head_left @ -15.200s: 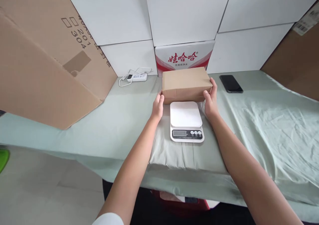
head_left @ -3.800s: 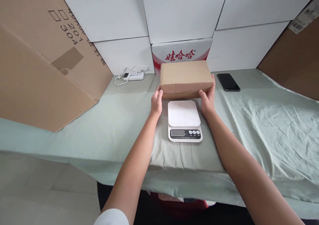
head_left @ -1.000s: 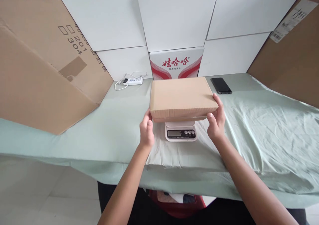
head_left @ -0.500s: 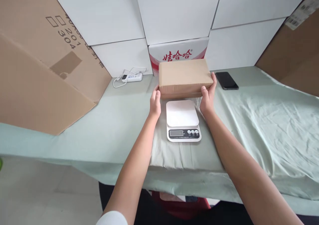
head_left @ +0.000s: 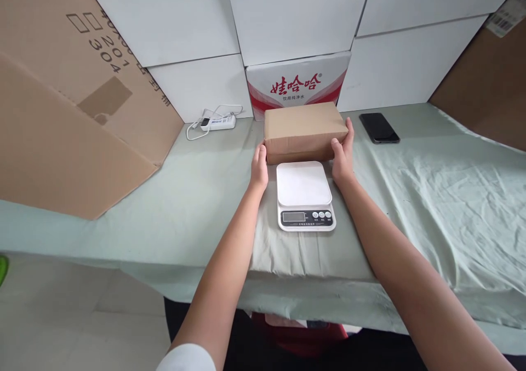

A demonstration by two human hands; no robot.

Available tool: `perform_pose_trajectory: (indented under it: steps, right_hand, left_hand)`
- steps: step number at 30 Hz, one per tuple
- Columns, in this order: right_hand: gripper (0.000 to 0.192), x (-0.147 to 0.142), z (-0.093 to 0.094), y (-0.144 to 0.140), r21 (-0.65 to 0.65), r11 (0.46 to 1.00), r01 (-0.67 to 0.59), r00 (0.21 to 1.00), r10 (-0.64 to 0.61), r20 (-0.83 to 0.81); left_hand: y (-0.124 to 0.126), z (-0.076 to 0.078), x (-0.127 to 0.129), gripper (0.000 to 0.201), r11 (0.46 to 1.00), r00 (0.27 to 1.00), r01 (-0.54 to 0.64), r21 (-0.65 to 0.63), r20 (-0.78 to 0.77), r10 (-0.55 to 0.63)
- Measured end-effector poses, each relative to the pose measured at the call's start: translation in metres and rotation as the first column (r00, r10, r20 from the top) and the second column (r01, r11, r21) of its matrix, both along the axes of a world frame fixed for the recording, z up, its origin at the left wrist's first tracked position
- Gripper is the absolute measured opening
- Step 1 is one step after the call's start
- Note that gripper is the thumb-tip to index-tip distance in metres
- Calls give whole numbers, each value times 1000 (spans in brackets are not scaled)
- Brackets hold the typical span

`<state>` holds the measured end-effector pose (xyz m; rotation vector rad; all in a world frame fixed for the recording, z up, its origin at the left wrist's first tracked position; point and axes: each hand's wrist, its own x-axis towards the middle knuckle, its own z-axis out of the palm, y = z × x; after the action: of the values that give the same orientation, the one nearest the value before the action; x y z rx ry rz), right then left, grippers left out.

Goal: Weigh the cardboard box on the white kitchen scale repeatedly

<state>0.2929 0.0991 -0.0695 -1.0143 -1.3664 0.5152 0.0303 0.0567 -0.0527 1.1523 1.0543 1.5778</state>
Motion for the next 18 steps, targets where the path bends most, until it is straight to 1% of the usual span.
perform_pose_trajectory:
  steps: [4, 9, 14, 18]
  right_hand:
    - [110, 0, -1, 2, -20, 1000, 0, 999, 0, -39]
    - [109, 1, -1, 2, -35, 999, -16, 999, 15, -30]
    - [105, 1, 5, -3, -102, 994, -41, 995, 31, -98]
    - [99, 0, 7, -5, -116, 992, -42, 993, 28, -119]
  left_hand:
    - [0, 0, 0, 87, 1000, 1000, -3, -26, -20, 2]
    - [0, 1, 0, 81, 999, 999, -14, -46, -37, 12]
    - [0, 2, 0, 74, 999, 998, -13, -47, -57, 11]
    - [0, 1, 1, 73, 998, 997, -26, -60, -70, 22]
